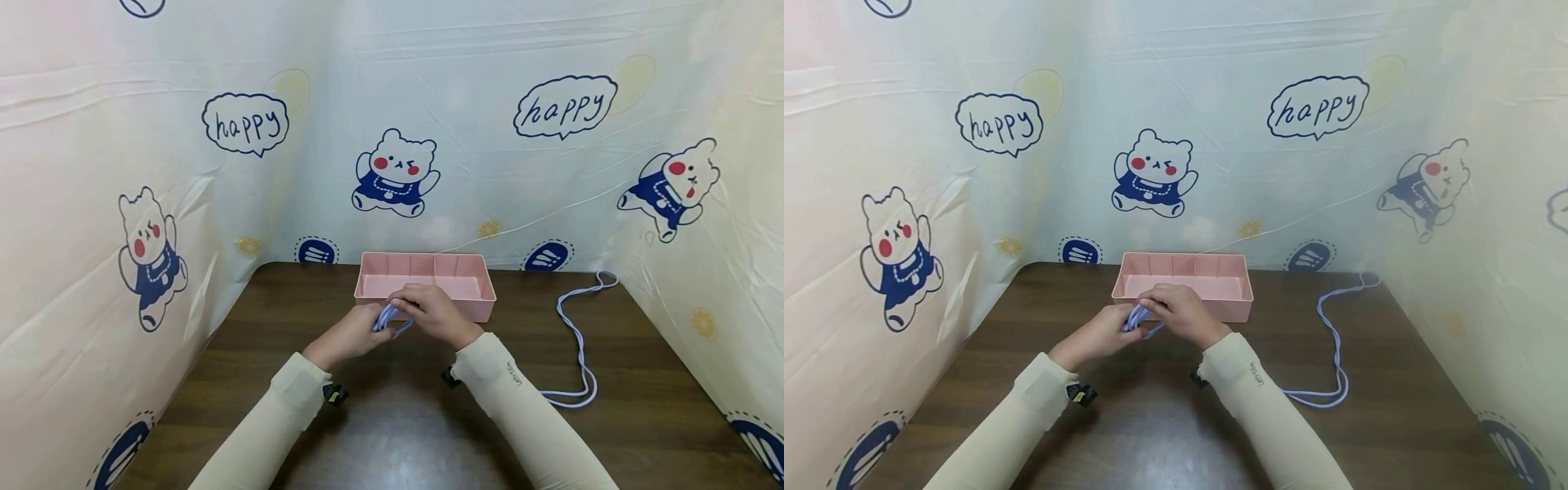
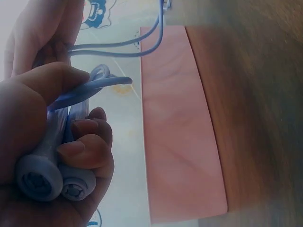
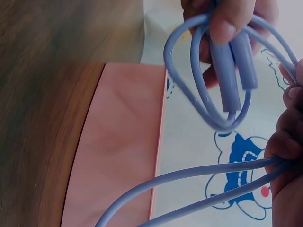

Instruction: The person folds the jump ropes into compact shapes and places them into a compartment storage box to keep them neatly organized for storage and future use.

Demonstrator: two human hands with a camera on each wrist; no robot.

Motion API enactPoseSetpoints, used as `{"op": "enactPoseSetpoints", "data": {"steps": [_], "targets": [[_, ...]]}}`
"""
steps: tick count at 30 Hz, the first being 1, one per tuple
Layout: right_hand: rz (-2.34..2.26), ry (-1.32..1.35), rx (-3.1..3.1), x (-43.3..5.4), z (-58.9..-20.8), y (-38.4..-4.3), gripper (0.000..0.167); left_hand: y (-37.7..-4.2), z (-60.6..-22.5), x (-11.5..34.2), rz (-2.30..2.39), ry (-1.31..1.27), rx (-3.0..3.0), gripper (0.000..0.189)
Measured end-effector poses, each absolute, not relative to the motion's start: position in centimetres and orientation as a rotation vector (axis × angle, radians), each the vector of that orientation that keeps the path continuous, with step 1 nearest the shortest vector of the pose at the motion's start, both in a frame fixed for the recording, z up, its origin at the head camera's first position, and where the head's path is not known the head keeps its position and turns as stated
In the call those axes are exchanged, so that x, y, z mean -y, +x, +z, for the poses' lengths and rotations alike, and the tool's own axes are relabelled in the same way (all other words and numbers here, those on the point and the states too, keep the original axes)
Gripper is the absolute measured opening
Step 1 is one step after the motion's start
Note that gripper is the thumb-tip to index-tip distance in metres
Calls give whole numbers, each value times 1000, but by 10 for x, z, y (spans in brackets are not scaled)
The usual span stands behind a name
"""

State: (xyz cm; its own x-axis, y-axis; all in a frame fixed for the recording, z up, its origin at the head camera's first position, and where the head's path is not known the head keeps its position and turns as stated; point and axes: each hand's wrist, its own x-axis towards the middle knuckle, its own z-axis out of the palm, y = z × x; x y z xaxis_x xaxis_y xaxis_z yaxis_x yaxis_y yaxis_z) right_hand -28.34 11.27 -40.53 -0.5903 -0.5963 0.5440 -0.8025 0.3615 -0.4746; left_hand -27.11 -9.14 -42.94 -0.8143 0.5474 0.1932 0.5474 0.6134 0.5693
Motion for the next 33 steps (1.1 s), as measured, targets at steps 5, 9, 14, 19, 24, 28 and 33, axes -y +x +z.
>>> {"op": "enactPoseSetpoints", "data": {"steps": [5, 9, 14, 19, 24, 28, 33], "targets": [[1035, 1224, 2335, -118, -408, -286, 17, -272, -431, 93, 910, 1069, -2822, 30], [1038, 1194, 2327, -122, -408, -287, 16, -269, -430, 94, 821, 1061, -2828, 31], [1073, 1164, 2352, -128, -409, -289, 19, -263, -426, 95, 655, 1076, -2925, 39], [1096, 1151, 2378, -133, -410, -291, 17, -260, -423, 94, 343, 1224, -3130, 54], [1076, 1160, 2404, -137, -412, -294, 16, -259, -421, 92, -30, 1318, -3267, 47], [1070, 1164, 2416, -139, -410, -295, 17, -260, -419, 91, -177, 1446, -3282, 41], [1091, 1160, 2396, -143, -407, -296, 13, -258, -417, 90, -253, 1642, -3281, 45]]}}
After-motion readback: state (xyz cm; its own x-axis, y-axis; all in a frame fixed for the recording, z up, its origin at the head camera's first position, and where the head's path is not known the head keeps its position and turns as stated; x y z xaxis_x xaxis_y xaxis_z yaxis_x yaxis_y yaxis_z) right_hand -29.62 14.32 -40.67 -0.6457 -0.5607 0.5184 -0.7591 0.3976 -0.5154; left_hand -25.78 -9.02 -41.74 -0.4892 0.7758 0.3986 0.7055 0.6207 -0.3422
